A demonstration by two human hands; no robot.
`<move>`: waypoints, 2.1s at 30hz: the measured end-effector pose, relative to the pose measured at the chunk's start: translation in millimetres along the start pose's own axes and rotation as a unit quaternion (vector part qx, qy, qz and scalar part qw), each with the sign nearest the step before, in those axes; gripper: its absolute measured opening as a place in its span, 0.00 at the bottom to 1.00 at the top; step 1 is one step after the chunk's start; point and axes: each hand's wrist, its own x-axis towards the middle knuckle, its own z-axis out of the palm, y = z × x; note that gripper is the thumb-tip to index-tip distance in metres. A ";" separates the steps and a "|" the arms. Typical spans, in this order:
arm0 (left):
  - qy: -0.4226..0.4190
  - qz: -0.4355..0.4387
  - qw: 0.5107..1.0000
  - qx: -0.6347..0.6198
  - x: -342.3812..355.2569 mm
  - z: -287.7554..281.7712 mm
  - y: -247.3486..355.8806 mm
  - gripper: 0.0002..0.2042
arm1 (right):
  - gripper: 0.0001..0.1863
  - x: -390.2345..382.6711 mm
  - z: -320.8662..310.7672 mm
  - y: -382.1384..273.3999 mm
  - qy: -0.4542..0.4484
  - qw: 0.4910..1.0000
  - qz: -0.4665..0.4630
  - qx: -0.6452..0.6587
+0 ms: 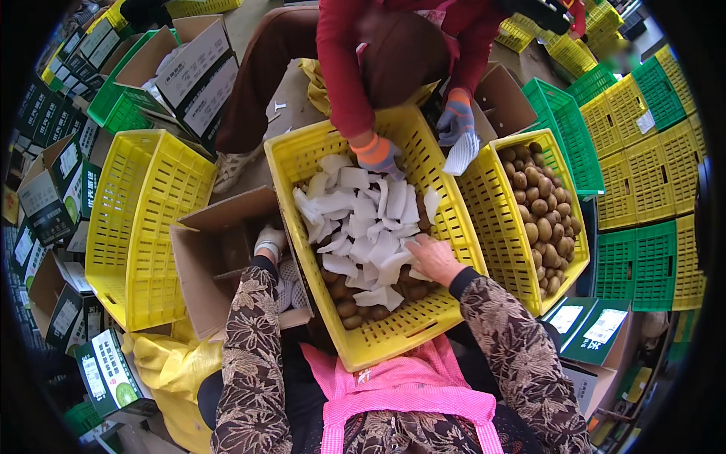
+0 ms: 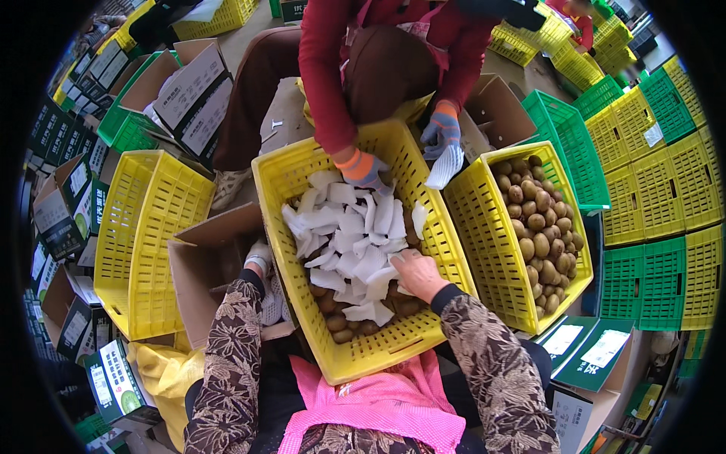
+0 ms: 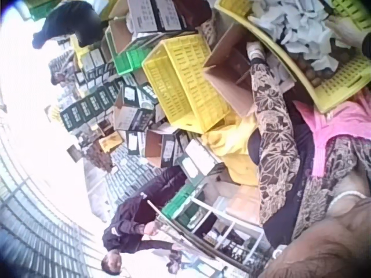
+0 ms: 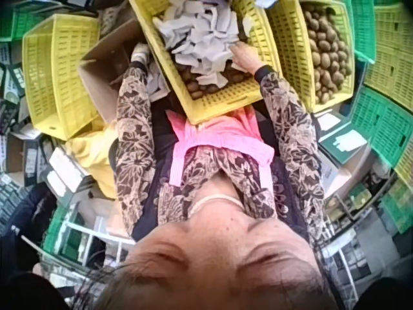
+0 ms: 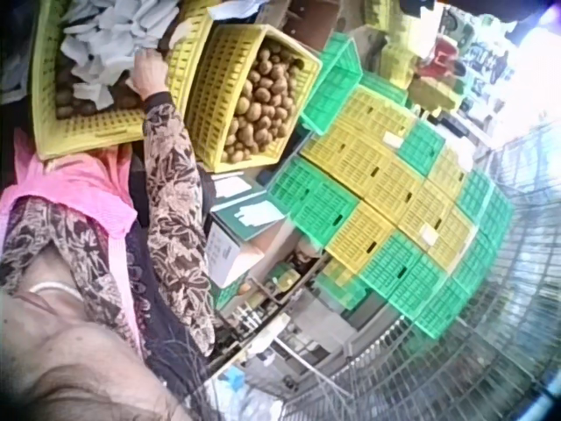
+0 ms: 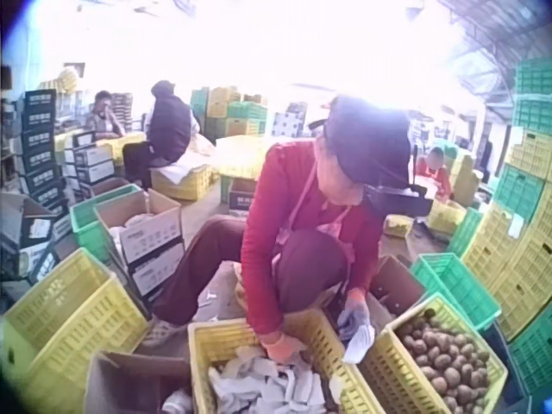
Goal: The person sits on the floor and repeatedly picks kiwis from a yellow crate, wraps each one in a white foam net, and places the wrapped fruit into a cardboard box. Another worker nearby performs the same task.
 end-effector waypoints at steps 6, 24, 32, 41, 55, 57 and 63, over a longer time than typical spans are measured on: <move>0.362 0.134 0.911 -0.142 -140.2 -90.7 149.4 0.14 | 0.06 6.3 -30.1 6.9 0.076 0.993 -0.017 0.086; -0.264 0.278 0.872 -0.305 -403.9 48.1 297.2 0.15 | 0.16 -82.3 -167.2 -21.5 0.327 0.891 0.089 0.303; -0.278 0.273 0.864 -0.319 -406.2 49.1 301.4 0.16 | 0.11 -84.0 -173.8 -20.1 0.466 0.880 -0.070 0.059; -0.333 0.263 0.834 -0.352 -389.8 64.6 315.4 0.22 | 0.12 -84.2 -179.2 0.8 0.283 0.894 0.022 0.346; -0.071 0.426 0.764 0.479 -271.6 224.8 272.1 0.23 | 0.14 -93.9 -196.4 62.8 0.198 0.522 0.033 0.829; -0.061 0.403 0.770 0.492 -279.2 233.7 273.5 0.22 | 0.16 -96.6 -201.1 52.4 0.182 0.514 0.027 0.838; -0.013 0.429 0.834 0.345 -206.1 300.0 220.1 0.14 | 0.15 -95.0 -198.2 46.9 0.122 0.539 0.036 0.833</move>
